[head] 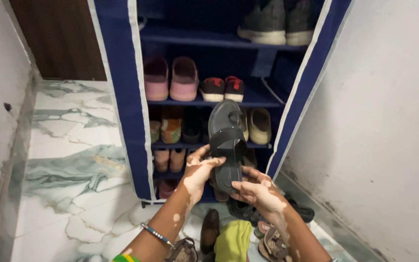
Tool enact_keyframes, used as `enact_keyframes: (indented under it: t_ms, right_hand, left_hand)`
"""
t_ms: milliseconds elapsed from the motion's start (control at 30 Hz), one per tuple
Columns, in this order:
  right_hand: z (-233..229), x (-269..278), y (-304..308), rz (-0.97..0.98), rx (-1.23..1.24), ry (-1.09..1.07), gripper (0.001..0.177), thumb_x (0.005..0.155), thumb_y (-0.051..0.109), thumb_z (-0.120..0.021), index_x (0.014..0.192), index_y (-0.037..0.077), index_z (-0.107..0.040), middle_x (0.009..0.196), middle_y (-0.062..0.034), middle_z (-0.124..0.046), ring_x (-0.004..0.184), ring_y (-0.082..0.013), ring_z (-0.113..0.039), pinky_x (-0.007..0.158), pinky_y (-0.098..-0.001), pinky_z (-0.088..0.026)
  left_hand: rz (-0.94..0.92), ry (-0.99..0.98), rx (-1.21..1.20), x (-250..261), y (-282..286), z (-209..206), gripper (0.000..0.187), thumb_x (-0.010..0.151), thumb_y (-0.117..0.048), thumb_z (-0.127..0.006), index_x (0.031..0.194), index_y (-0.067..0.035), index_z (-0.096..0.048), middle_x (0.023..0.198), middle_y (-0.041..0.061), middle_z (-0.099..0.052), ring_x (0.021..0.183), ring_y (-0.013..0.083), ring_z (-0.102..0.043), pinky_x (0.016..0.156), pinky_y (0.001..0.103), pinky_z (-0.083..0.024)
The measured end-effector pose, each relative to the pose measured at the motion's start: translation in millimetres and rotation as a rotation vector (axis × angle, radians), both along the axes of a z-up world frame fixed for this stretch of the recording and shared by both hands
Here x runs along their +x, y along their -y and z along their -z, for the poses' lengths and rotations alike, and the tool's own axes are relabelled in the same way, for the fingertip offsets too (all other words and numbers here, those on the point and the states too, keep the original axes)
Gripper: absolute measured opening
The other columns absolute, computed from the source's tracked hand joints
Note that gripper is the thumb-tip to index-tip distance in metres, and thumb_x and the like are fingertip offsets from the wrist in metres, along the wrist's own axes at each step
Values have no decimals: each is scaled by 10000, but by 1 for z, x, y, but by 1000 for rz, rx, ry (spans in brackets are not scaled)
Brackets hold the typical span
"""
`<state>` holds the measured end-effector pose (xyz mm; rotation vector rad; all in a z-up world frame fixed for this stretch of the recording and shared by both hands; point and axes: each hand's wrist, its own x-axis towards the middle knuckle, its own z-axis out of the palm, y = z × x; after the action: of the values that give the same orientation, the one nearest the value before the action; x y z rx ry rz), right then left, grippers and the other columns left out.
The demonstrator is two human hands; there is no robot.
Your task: The person cleans a pair of black sandals using a yellow cloth. They wipe the soles and straps of each sandal individually, then place them back on a blue shoe rack.
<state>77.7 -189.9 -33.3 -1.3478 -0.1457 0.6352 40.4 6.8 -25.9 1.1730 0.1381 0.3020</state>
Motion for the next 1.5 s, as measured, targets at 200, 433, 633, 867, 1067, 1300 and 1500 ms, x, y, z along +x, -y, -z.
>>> enact_keyframes:
  t_ms: [200,433,633,867,1067,1300,1500]
  right_hand:
    - [-18,-4,-7,-6,11,37,581,835,61,-720,1394,43,-563,1161,-143,-705,1023,-223,-710,902,-396,-599]
    - [-40,-21,-18,53,-42,183,602,829,104,-735,1409,62,-580,1175,-109,-700,1023,-218,-712,874,-384,-608]
    - [-64,-56,-45,222,-262,916,835,720,149,-849,1458,53,-469,1242,-99,-686,1113,-213,-715,943,-342,-574]
    - [-82,-78,-51,503,-414,1194,728,676,99,-873,1355,97,-611,1268,-138,-653,1163,-272,-682,949,-373,-548]
    - [-94,-76,-51,601,-211,1075,588,743,86,-814,1317,82,-684,1335,-136,-684,1149,-243,-712,944,-339,-562]
    - [-143,-85,-64,641,-215,1108,567,745,73,-827,1295,43,-692,1369,-150,-663,1153,-217,-692,938,-311,-552]
    - [-186,-78,-89,624,-142,1062,543,770,107,-797,1301,79,-691,1384,-132,-672,1111,-227,-720,883,-331,-585]
  left_hand:
    - [83,-255,194,-24,-5,-31,868,740,-78,-741,1539,-274,-463,1265,4,-667,1068,145,-671,880,404,-568]
    - [152,-155,155,-32,-21,-35,882,742,26,-728,1541,-208,-436,1126,61,-712,951,179,-725,798,361,-639]
    - [111,-160,124,-40,-23,-57,845,776,42,-726,1537,-212,-461,993,60,-728,874,156,-714,749,331,-606]
    - [130,25,82,-53,-5,-90,742,734,55,-771,1432,-106,-580,1008,68,-699,854,165,-736,665,290,-612]
    - [124,125,110,-60,6,-116,544,804,-53,-807,1327,-13,-666,1008,74,-704,822,132,-723,670,254,-572]
    - [109,147,145,-83,-4,-158,526,873,-147,-753,1379,-43,-651,1068,102,-727,837,62,-645,734,222,-520]
    - [58,224,118,-83,-19,-176,677,879,-141,-736,1506,-62,-494,1235,89,-733,1110,126,-663,976,257,-505]
